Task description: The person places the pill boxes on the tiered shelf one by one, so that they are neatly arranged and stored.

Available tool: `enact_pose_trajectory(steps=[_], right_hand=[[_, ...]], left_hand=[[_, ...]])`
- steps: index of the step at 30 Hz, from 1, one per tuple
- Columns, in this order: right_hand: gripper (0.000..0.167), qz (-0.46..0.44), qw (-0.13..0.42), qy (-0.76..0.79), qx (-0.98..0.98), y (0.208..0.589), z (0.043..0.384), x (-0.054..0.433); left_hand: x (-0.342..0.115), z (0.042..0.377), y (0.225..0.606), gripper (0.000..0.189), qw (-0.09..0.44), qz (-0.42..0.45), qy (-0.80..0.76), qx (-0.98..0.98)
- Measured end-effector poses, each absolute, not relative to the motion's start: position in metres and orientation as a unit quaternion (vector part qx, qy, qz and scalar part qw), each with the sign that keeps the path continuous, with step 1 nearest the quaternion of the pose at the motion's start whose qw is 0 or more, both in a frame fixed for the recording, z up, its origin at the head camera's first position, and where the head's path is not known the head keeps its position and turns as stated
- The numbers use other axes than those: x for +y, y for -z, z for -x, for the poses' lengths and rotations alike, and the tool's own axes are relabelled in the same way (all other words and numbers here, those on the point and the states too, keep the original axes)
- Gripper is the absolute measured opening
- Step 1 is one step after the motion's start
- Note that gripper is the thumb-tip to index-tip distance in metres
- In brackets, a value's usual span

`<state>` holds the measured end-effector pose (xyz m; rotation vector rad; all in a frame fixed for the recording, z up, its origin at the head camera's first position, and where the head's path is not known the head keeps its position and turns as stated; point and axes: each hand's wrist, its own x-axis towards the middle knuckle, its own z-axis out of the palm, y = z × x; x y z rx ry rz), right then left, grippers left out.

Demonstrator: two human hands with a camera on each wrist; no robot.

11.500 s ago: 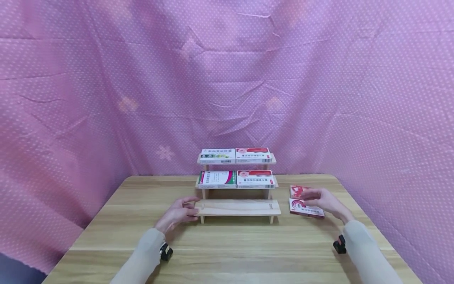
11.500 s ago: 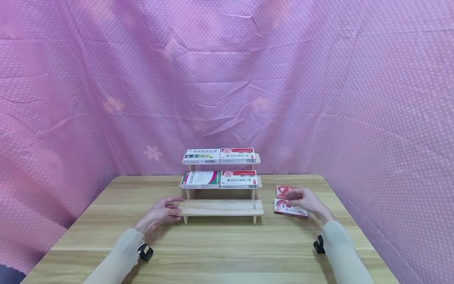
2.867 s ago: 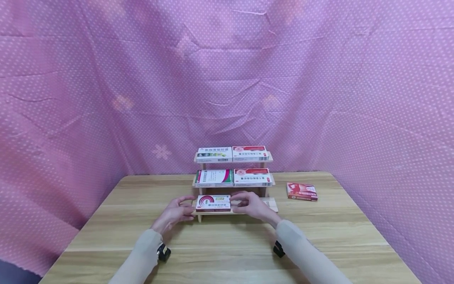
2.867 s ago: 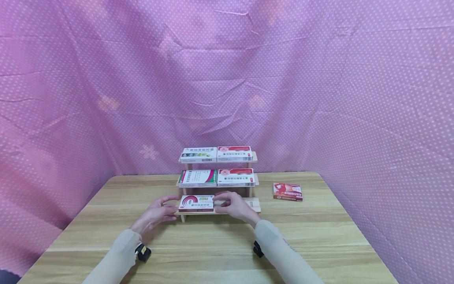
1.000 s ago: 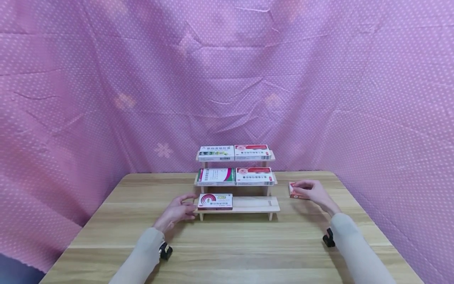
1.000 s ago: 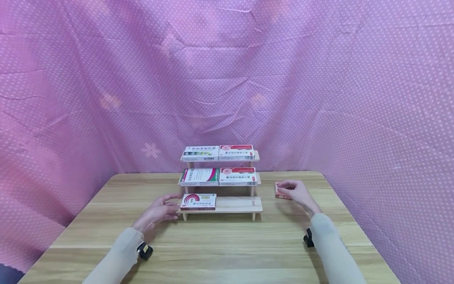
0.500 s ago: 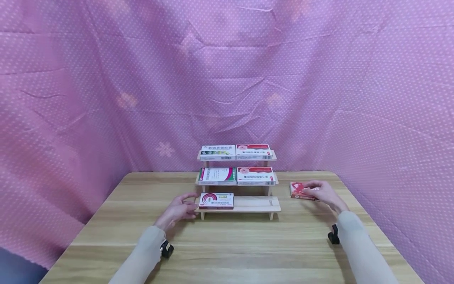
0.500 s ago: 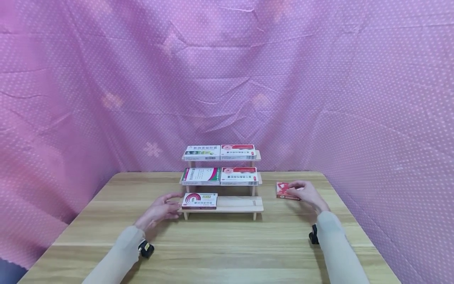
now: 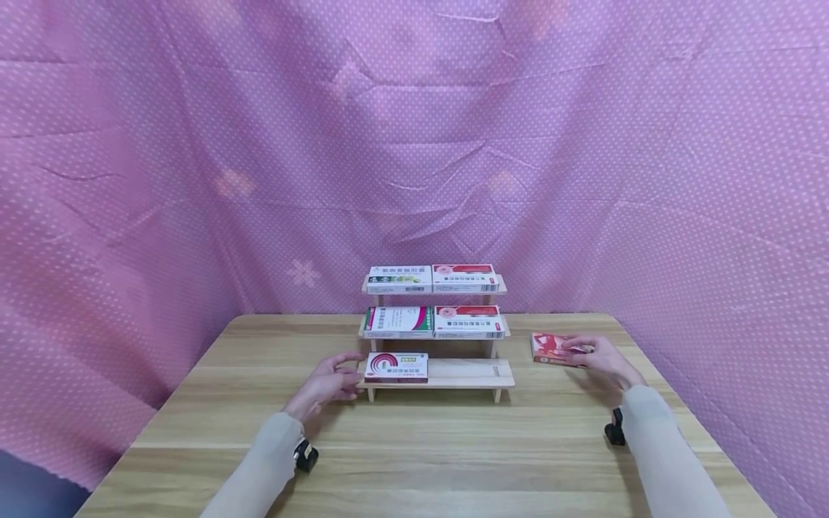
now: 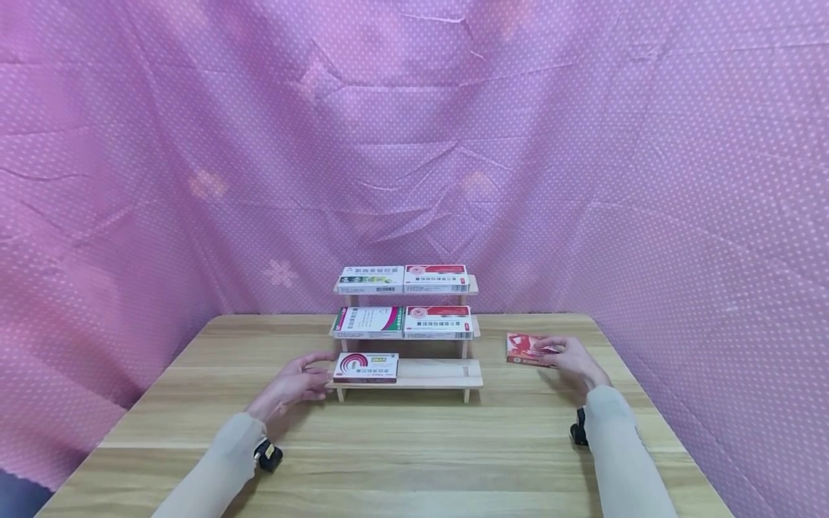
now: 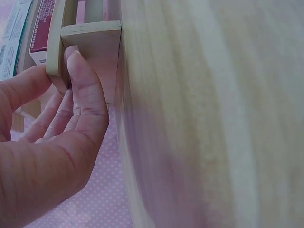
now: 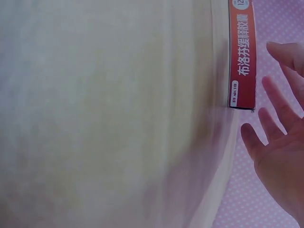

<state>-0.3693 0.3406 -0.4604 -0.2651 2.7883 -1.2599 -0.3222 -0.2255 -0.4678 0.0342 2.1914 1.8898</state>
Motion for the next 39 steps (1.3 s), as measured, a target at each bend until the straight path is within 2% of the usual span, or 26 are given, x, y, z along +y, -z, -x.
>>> enact_pose_trajectory(steps=[15, 32, 39], right_hand=[[0.053, 0.090, 0.073, 0.432, 0.894, 0.468, 0.376, 0.344], [0.048, 0.105, 0.066, 0.414, 0.902, 0.470, 0.376, 0.344], [0.054, 0.101, 0.072, 0.401, 0.908, 0.470, 0.369, 0.343]], left_hand=[[-0.221, 0.321, 0.464, 0.055, 0.118, -0.007, -0.635, 0.764], [-0.221, 0.323, 0.464, 0.051, 0.112, -0.002, -0.627, 0.771], [-0.222, 0.320, 0.465, 0.055, 0.118, 0.002, -0.623, 0.773]])
